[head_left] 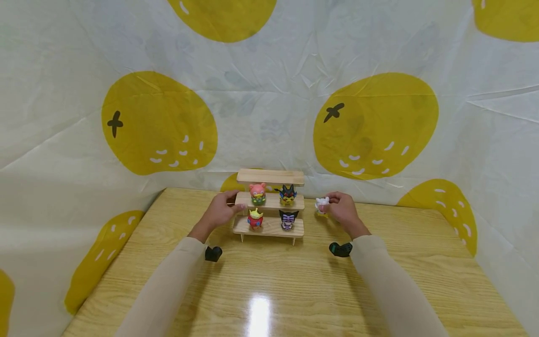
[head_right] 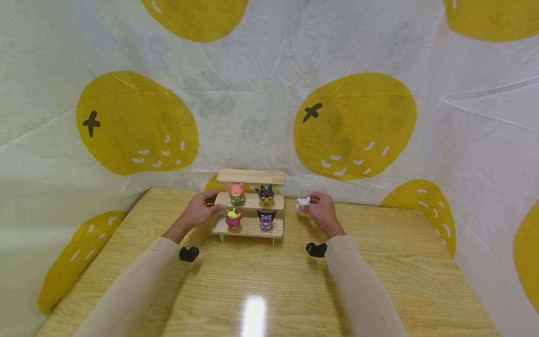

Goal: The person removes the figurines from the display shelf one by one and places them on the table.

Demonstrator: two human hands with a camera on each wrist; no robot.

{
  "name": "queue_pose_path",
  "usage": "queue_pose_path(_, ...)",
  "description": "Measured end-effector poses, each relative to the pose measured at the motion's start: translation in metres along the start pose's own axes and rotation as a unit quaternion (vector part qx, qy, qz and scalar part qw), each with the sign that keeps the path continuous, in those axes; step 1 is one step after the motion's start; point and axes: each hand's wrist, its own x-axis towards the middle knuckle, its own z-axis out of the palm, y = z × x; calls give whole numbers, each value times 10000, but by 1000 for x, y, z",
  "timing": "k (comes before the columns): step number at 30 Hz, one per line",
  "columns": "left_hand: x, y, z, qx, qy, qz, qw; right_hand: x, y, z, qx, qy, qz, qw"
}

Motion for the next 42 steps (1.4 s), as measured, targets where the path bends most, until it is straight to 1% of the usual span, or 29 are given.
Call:
queue_pose_path(9, 0, 0, 0, 38, 5, 6, 10000, 1, 1, 1, 86, -17, 29, 10000)
queue_pose_path(17, -1, 0, 0, 44, 21, -3, 10000, 2, 4, 1, -44, 2, 82, 10000)
queue_pose_path(25, -1, -1, 0, 14, 13, 6, 10000, 1, 5, 1, 14, -34, -5, 10000)
queue_pose_path(32, 0, -2, 0, -12, 30, 49, 10000, 3, 5, 1, -38, -1, 119, 9999)
queue_pose_path(42, 1, -3, 0, 48, 18, 24, 10000, 1, 5, 0, 51, -14, 19, 10000)
